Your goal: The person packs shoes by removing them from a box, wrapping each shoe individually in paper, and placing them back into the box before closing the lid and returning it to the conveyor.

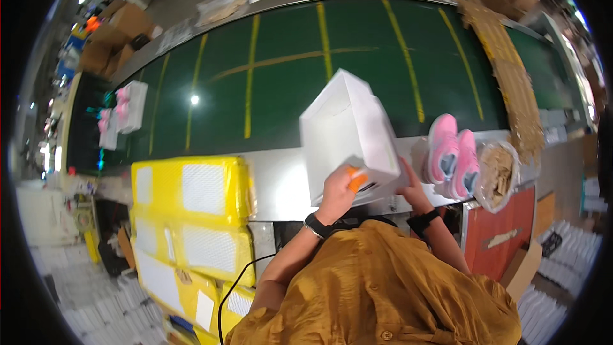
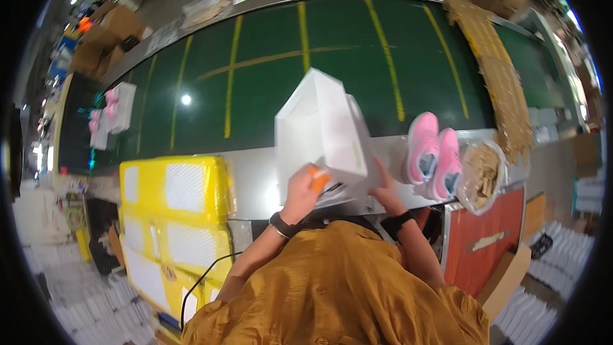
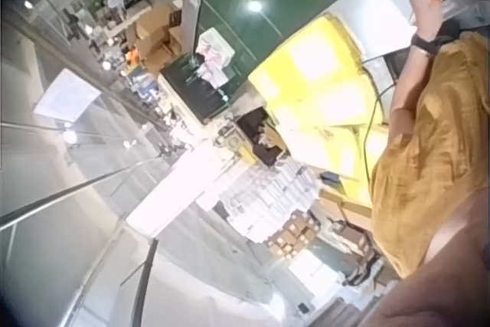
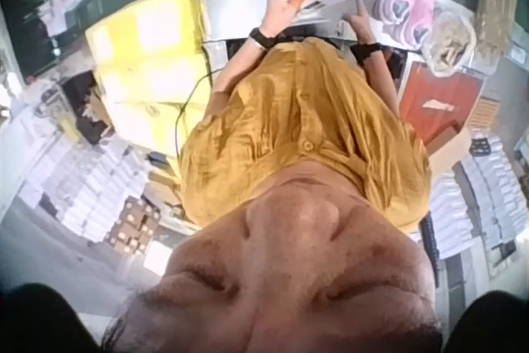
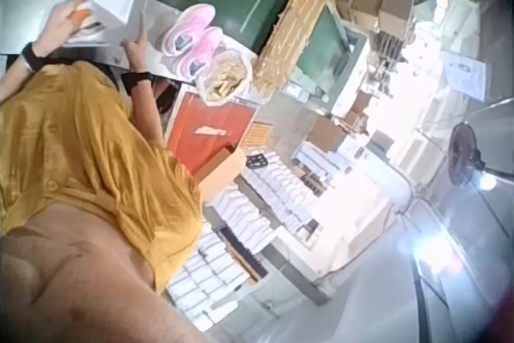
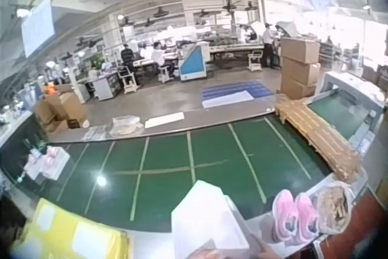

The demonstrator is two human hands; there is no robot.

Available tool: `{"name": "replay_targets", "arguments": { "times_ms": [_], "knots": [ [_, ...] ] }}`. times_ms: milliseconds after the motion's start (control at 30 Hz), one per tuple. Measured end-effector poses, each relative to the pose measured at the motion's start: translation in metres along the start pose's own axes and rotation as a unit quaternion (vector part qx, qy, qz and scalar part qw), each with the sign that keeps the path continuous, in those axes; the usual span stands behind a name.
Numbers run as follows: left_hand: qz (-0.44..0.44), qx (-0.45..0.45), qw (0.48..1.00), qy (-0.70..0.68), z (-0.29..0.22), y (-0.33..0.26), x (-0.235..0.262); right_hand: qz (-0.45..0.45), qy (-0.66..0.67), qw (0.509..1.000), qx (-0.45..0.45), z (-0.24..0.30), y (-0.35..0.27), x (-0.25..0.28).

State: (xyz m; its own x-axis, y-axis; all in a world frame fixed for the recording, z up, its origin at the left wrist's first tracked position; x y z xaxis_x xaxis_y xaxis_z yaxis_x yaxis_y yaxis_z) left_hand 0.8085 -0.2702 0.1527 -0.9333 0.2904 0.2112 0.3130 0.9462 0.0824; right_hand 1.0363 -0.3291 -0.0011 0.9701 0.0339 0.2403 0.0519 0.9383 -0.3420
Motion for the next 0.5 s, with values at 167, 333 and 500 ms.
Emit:
{"name": "replay_targets", "arguments": {
  "times_ms": [167,333,500],
  "knots": [
    [-0.300,-0.022,0.901,-0.312,-0.046,0.011,0.123,-0.118,-0.084,0.989,0.040,-0.091,-0.024,0.046],
    [0.004,-0.087,0.981,0.173,-0.004,-0.029,0.099,-0.132,-0.153,0.979,0.016,-0.108,-0.031,0.065],
    [0.070,0.018,0.960,0.269,0.130,-0.093,0.050,-0.243,-0.476,0.844,0.042,-0.095,-0.039,0.092]
  ]
}}
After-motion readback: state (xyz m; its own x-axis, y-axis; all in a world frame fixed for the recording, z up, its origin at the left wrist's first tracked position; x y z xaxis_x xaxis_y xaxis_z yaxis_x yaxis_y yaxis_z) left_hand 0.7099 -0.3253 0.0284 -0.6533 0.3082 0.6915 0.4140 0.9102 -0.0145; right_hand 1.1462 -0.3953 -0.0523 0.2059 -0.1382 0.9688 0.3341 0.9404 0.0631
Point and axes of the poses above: each hand's wrist, its own y-axis towards the middle knuckle, its own x-axis out of the back of the hand, z = x × y, the point moved 7 cm from there along y, towards the middle knuckle, and after that the axes turned 13 degrees about -y, right-handed, at the moved point
